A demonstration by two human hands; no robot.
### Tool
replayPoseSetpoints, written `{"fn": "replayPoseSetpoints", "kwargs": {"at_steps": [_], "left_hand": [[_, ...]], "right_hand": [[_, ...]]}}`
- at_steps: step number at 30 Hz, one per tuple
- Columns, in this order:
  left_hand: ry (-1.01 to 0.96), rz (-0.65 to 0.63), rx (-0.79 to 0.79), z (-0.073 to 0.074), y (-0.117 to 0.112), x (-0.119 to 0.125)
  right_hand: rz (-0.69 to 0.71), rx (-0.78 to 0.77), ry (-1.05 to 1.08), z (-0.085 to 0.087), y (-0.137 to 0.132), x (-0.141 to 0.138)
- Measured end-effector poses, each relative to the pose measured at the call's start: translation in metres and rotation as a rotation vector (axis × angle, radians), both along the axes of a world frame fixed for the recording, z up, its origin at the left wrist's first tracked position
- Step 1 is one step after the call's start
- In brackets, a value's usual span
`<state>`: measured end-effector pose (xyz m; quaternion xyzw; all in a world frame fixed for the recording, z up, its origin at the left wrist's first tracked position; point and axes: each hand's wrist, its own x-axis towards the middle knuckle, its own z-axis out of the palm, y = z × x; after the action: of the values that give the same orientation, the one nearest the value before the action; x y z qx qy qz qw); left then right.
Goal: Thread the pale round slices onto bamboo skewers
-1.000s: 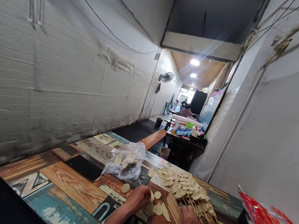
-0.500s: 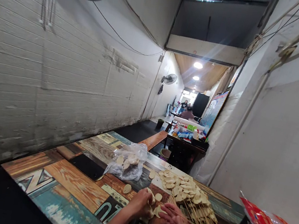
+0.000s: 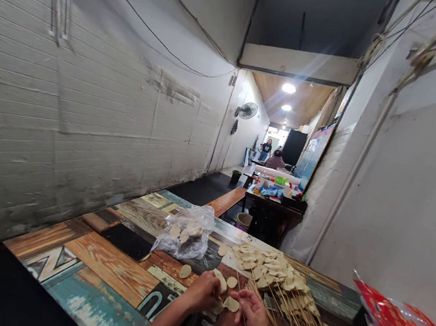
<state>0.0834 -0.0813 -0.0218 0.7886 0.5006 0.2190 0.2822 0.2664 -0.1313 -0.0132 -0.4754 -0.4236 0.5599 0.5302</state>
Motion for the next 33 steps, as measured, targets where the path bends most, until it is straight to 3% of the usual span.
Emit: {"fn": "replayPoseSetpoints", "kwargs": {"at_steps": [4, 7, 10, 14, 19, 23, 33], "left_hand": [[0.025, 0.067, 0.02, -0.002, 0.0, -0.006], [-0.081, 0.092, 0.045, -0.005, 0.005, -0.011], [-0.466, 0.165, -0.006, -0.007, 0.013, -0.014], [-1.088, 0.32, -0.298, -0.007, 0.022, -0.016], [-1.477, 0.519, -0.474, -0.006, 0.027, -0.018], [-1.548, 0.49, -0.515, -0.008, 0.028, -0.018], [-1.496, 0.469, -0.381, -0.015, 0.03, -0.014]], "right_hand": [[-0.012, -0.035, -0.028, -0.016, 0.004, 0.005], [-0.025, -0.03, -0.052, -0.019, 0.005, 0.007], [-0.051, 0.015, -0.097, -0.015, 0.001, 0.005], [-0.061, 0.099, -0.301, -0.009, -0.009, -0.003], [0.042, 0.19, -0.456, -0.013, -0.022, -0.016], [0.072, 0.23, -0.528, -0.017, -0.025, -0.02], [0.059, 0.236, -0.518, -0.021, -0.022, -0.021]]}}
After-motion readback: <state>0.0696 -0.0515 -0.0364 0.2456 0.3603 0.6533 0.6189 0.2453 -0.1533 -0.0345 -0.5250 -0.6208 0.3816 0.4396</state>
